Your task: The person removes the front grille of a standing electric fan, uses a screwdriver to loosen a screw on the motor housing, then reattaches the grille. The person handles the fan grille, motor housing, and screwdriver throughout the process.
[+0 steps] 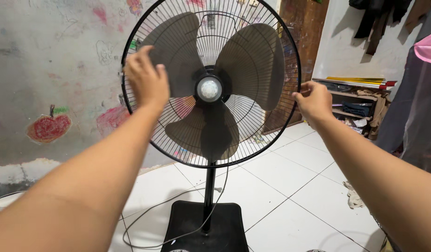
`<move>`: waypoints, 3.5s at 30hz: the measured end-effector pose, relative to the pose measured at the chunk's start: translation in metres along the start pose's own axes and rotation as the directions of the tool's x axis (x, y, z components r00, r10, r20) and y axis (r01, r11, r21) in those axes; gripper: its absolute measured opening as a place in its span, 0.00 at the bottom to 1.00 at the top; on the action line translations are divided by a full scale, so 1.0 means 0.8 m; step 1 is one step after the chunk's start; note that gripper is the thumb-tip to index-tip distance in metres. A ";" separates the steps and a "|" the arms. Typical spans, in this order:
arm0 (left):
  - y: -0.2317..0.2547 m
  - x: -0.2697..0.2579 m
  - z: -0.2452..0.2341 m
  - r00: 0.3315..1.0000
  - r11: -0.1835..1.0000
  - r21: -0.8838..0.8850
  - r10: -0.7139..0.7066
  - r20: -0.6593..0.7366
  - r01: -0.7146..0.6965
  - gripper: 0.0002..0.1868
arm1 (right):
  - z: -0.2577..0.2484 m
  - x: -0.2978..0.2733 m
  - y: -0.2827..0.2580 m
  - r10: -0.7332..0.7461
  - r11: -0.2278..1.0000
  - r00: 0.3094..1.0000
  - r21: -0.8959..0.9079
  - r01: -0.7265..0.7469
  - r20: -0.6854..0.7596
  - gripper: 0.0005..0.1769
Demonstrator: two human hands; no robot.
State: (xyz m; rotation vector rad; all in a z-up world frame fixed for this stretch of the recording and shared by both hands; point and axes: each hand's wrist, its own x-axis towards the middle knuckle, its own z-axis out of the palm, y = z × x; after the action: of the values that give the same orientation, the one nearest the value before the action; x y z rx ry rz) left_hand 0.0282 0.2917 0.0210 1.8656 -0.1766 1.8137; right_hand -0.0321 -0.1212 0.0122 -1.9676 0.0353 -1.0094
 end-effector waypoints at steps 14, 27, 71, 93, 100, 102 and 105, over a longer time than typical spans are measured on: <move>-0.163 0.049 -0.014 0.916 0.949 0.131 -0.312 0.253 0.287 0.16 | 0.009 0.052 0.005 -0.227 0.901 0.972 -0.393 0.186 -0.060 0.19; -0.040 0.025 -0.113 0.937 0.961 0.169 -0.256 0.238 0.219 0.16 | 0.000 0.086 0.030 0.057 0.991 0.993 -0.130 -0.043 0.103 0.14; -0.023 0.156 -0.089 0.883 0.984 -0.169 0.029 0.469 0.057 0.13 | -0.010 0.193 -0.098 -0.591 0.701 0.799 -0.421 0.575 0.109 0.16; -0.009 0.162 -0.076 0.909 0.943 -0.271 0.274 0.314 -0.191 0.09 | 0.104 0.122 -0.328 -0.814 0.450 0.469 -0.140 0.882 0.343 0.22; 0.011 0.169 -0.090 0.917 0.961 -0.258 0.192 0.350 -0.102 0.10 | 0.168 0.090 -0.390 -0.672 0.560 0.504 -0.072 0.825 0.542 0.25; 0.016 0.169 -0.092 0.900 0.969 -0.242 0.138 0.413 -0.037 0.10 | 0.167 0.091 -0.393 -0.654 0.568 0.511 -0.084 0.819 0.558 0.24; 0.022 0.169 -0.090 0.905 0.963 -0.235 0.215 0.367 -0.133 0.10 | 0.162 0.092 -0.392 -0.671 0.537 0.486 -0.085 0.839 0.559 0.22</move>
State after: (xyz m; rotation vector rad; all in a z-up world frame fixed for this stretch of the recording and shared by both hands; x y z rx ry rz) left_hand -0.0312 0.3450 0.1525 2.0920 -0.6700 1.4434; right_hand -0.0046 0.1288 0.2521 -2.5858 -1.1467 -1.0702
